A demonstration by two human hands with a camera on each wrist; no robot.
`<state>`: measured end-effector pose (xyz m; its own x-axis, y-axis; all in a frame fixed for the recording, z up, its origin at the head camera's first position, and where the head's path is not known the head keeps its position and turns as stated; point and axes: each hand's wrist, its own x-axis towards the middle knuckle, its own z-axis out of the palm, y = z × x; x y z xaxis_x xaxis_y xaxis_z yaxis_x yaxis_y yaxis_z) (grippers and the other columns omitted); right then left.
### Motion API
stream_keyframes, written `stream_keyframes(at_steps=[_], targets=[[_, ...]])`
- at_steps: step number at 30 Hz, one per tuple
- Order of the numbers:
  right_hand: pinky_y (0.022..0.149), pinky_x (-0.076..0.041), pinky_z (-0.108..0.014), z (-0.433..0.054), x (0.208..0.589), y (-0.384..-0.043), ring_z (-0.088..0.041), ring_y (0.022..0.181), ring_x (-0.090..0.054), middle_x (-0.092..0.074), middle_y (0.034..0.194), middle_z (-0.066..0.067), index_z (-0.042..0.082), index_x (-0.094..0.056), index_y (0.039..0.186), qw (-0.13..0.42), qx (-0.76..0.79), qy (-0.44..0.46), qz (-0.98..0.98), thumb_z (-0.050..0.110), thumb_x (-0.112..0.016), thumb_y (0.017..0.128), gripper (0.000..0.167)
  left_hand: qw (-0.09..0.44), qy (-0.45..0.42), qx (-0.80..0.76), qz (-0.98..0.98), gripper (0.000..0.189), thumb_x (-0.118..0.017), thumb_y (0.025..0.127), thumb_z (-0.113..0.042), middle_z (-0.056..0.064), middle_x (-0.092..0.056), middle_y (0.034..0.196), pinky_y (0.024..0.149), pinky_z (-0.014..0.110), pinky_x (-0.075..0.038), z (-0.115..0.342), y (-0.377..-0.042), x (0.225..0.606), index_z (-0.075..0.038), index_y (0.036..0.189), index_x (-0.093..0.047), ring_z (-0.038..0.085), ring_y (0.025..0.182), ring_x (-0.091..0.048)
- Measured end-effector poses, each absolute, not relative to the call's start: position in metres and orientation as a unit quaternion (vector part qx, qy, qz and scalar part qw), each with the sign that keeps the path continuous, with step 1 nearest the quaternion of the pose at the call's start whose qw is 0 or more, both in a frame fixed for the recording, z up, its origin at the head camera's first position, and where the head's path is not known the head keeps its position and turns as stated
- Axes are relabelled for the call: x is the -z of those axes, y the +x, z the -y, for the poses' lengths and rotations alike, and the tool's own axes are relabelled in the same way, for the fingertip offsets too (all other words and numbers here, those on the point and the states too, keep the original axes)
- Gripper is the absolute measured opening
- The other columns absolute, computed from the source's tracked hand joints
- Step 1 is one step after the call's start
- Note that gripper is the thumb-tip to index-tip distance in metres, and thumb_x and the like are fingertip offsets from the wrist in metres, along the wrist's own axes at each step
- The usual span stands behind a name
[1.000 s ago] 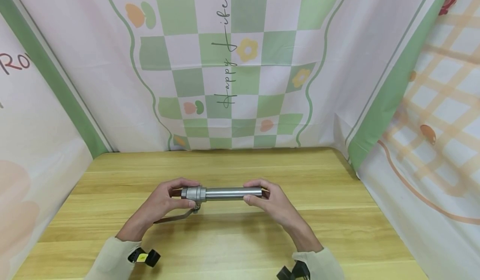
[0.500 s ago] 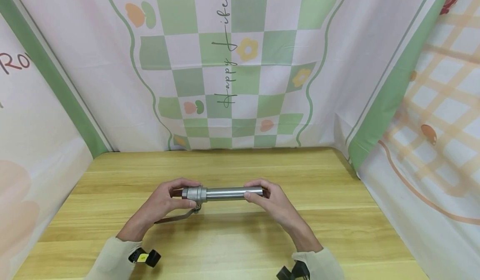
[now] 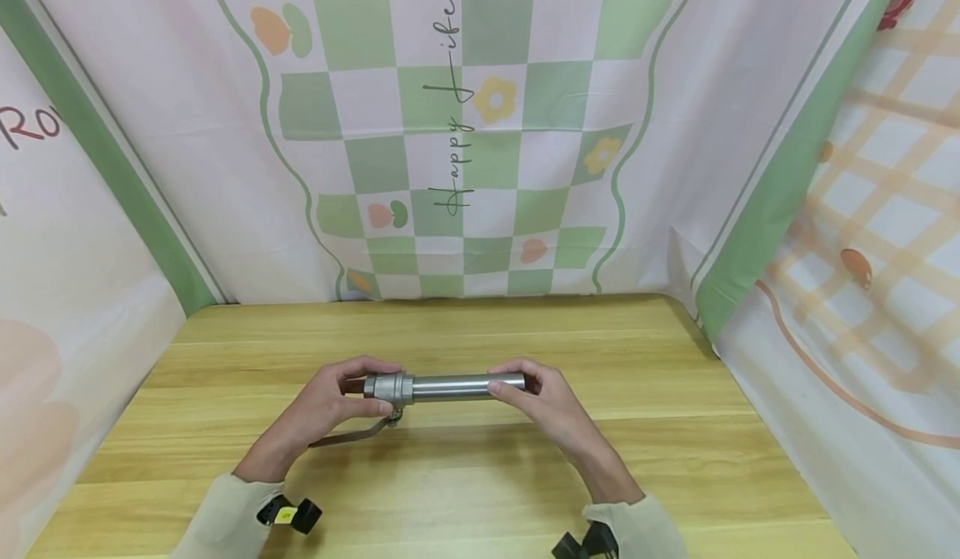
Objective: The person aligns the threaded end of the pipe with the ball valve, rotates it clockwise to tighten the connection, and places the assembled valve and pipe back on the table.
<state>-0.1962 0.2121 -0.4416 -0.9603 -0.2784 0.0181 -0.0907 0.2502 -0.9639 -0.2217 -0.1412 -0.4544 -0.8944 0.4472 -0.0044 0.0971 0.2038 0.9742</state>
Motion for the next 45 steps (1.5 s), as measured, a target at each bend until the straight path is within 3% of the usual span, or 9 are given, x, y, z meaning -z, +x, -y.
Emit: stream_keyframes(at_steps=[10, 16, 20, 27, 34, 45], targets=[[0.092, -0.058, -0.030, -0.2102, 0.4430, -0.1981, -0.017, 0.101, -0.071, -0.071, 0.120, -0.009, -0.002, -0.074, 0.131, 0.071, 0.614, -0.096, -0.781, 0.022, -0.077, 0.103, 0.036, 0.147, 0.178, -0.604, -0.763, 0.047, -0.089, 0.092, -0.024, 0.018, -0.068, 0.136, 0.090, 0.041, -0.058, 0.1403, -0.2222, 0.4557, -0.020, 0.137, -0.074, 0.032, 0.113, -0.067], [0.096, -0.060, -0.036, -0.2101, 0.4442, -0.1978, -0.021, 0.103, -0.075, -0.066, 0.137, -0.024, -0.002, -0.069, 0.135, 0.071, 0.613, -0.100, -0.781, 0.022, -0.076, 0.104, 0.040, 0.147, 0.178, -0.604, -0.762, 0.047, -0.089, 0.092, -0.023, 0.018, -0.068, 0.136, 0.089, 0.041, -0.059, 0.1392, -0.2221, 0.4571, -0.020, 0.137, -0.074, 0.034, 0.113, -0.067], [0.100, -0.058, -0.043, -0.2104, 0.4437, -0.1972, -0.023, 0.106, -0.073, -0.061, 0.138, -0.025, 0.000, -0.066, 0.132, 0.073, 0.604, -0.102, -0.787, 0.024, -0.075, 0.105, 0.037, 0.148, 0.178, -0.604, -0.762, 0.047, -0.088, 0.092, -0.023, 0.018, -0.068, 0.136, 0.089, 0.041, -0.059, 0.1392, -0.2225, 0.4578, -0.020, 0.137, -0.074, 0.034, 0.113, -0.067], [0.087, -0.057, -0.032, -0.2109, 0.4434, -0.1978, -0.018, 0.099, -0.067, -0.062, 0.134, -0.025, 0.001, -0.065, 0.134, 0.082, 0.600, -0.112, -0.788, 0.015, -0.083, 0.098, 0.042, 0.148, 0.170, -0.604, -0.765, 0.047, -0.089, 0.092, -0.025, 0.018, -0.068, 0.135, 0.089, 0.041, -0.058, 0.1401, -0.2229, 0.4561, -0.020, 0.137, -0.074, 0.031, 0.112, -0.067], [0.085, -0.058, -0.028, -0.2103, 0.4463, -0.1998, -0.017, 0.104, -0.067, -0.057, 0.136, -0.025, -0.001, -0.059, 0.135, 0.072, 0.601, -0.155, -0.781, -0.002, -0.078, 0.097, 0.043, 0.144, 0.166, -0.602, -0.768, 0.046, -0.089, 0.092, -0.026, 0.017, -0.068, 0.135, 0.089, 0.040, -0.057, 0.1416, -0.2231, 0.4553, -0.020, 0.136, -0.075, 0.032, 0.112, -0.068], [0.083, -0.059, -0.028, -0.2114, 0.4460, -0.1997, -0.016, 0.102, -0.067, -0.060, 0.132, -0.021, 0.000, -0.061, 0.132, 0.076, 0.595, -0.157, -0.784, 0.005, -0.082, 0.097, 0.041, 0.144, 0.166, -0.601, -0.769, 0.047, -0.088, 0.092, -0.026, 0.018, -0.068, 0.136, 0.089, 0.040, -0.057, 0.1421, -0.2222, 0.4548, -0.019, 0.137, -0.074, 0.035, 0.114, -0.067]])
